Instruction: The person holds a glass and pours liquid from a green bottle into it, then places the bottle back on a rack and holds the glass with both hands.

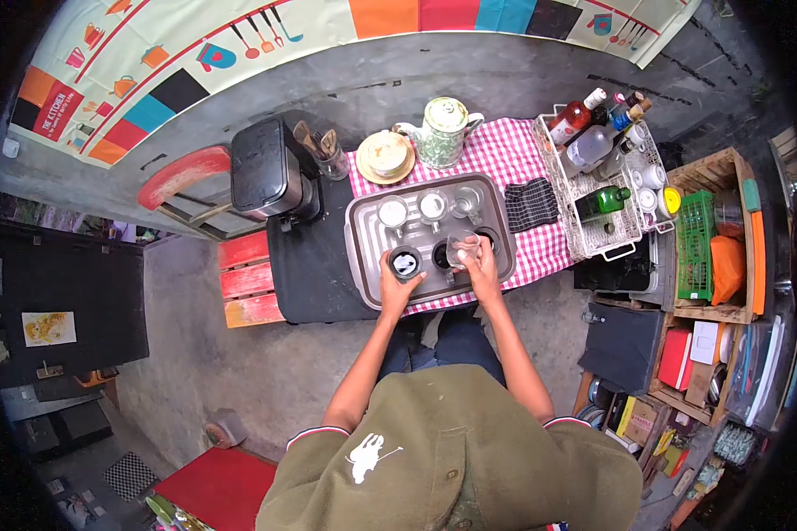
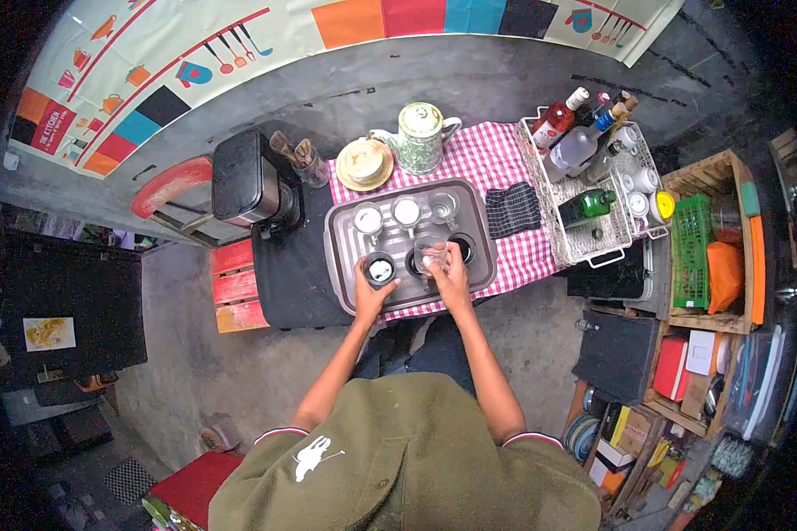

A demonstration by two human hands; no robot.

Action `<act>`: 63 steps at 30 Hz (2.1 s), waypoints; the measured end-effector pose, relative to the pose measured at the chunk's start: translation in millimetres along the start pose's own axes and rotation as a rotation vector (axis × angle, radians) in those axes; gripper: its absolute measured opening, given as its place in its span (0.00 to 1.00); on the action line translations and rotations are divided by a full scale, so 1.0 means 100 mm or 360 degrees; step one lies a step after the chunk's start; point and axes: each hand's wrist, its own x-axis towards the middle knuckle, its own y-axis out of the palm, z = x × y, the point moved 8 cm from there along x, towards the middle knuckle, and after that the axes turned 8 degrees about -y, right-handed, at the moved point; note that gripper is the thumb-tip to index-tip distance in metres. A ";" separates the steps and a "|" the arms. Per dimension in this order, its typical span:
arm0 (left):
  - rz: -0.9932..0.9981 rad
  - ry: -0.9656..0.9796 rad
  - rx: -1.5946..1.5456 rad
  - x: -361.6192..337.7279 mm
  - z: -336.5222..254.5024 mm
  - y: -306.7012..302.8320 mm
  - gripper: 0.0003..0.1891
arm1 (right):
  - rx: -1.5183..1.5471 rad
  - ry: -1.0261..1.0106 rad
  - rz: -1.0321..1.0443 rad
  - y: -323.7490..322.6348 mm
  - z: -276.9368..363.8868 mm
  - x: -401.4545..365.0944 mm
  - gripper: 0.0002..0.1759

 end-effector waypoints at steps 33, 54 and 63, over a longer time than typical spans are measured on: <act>0.0867 0.0567 0.0131 -1.05 -1.45 1.24 0.48 | -0.0276 -0.0040 0.0187 -0.83 0.72 -0.73 0.38; 0.0594 0.0480 -0.0081 -1.45 -1.71 3.00 0.30 | -0.0639 -0.0168 0.0124 -2.59 1.10 -0.76 0.39; 0.0599 0.0447 -0.0075 -1.13 -1.72 3.27 0.32 | -0.0450 -0.0100 -0.0051 -3.01 1.01 -0.53 0.35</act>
